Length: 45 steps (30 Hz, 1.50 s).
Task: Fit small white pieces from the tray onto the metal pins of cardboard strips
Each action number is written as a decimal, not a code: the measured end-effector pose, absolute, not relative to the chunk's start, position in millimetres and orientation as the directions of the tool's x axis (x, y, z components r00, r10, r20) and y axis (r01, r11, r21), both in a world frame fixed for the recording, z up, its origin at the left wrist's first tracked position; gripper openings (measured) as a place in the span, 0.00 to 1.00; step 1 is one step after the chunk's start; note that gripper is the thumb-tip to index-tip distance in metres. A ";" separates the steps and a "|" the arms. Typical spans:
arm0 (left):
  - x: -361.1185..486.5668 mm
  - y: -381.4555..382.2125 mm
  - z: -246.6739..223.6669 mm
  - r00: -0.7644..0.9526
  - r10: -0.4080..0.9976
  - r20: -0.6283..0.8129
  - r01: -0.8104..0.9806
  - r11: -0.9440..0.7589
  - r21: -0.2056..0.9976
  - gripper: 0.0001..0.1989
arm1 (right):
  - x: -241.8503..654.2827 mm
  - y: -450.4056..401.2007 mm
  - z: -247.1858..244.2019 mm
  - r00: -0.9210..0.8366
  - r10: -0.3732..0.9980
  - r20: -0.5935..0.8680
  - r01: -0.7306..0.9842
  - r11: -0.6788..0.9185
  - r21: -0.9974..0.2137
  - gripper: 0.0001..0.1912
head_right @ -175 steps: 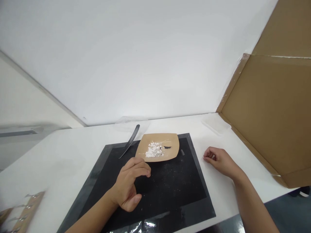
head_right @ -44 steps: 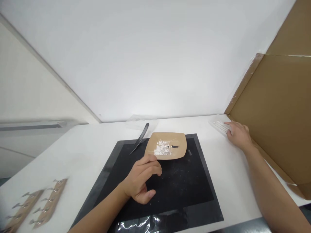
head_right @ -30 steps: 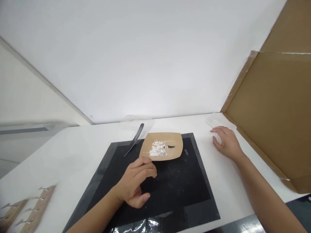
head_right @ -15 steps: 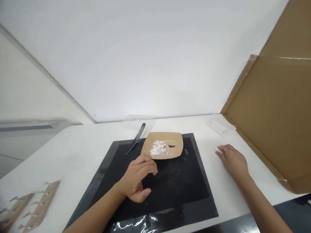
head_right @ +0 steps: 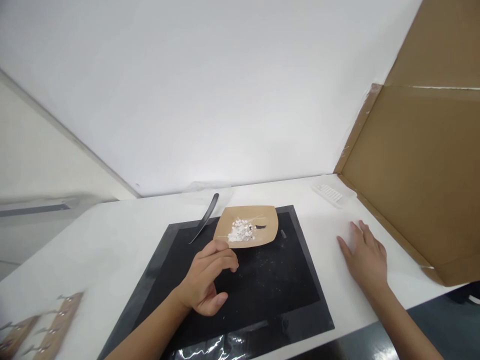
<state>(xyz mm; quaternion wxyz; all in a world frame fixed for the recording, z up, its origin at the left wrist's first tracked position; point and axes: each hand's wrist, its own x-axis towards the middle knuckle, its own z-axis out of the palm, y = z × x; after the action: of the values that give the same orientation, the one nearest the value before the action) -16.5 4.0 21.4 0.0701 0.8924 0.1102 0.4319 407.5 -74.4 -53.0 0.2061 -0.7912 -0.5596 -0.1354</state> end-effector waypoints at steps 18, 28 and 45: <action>-16.4 6.0 20.0 0.603 0.262 0.753 0.145 -0.965 0.220 0.17 | 419.6 -147.0 -65.9 0.191 0.863 0.468 0.981 -0.151 -0.123 0.21; -16.3 5.6 17.8 0.605 0.246 0.757 0.135 -0.969 0.207 0.16 | 399.1 -149.8 -47.6 0.207 0.844 0.495 0.972 -0.120 -0.202 0.19; 1.5 -3.0 12.5 0.553 0.297 0.778 0.247 -0.951 0.188 0.10 | 246.7 -28.0 29.3 -0.466 0.877 0.113 0.260 0.258 -0.930 0.06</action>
<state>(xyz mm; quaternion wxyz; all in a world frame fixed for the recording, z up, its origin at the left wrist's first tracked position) 1.5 -3.0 12.5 0.0284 0.8808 0.1545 0.4466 246.7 -28.0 29.3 0.3328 -0.3952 -0.7198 0.4636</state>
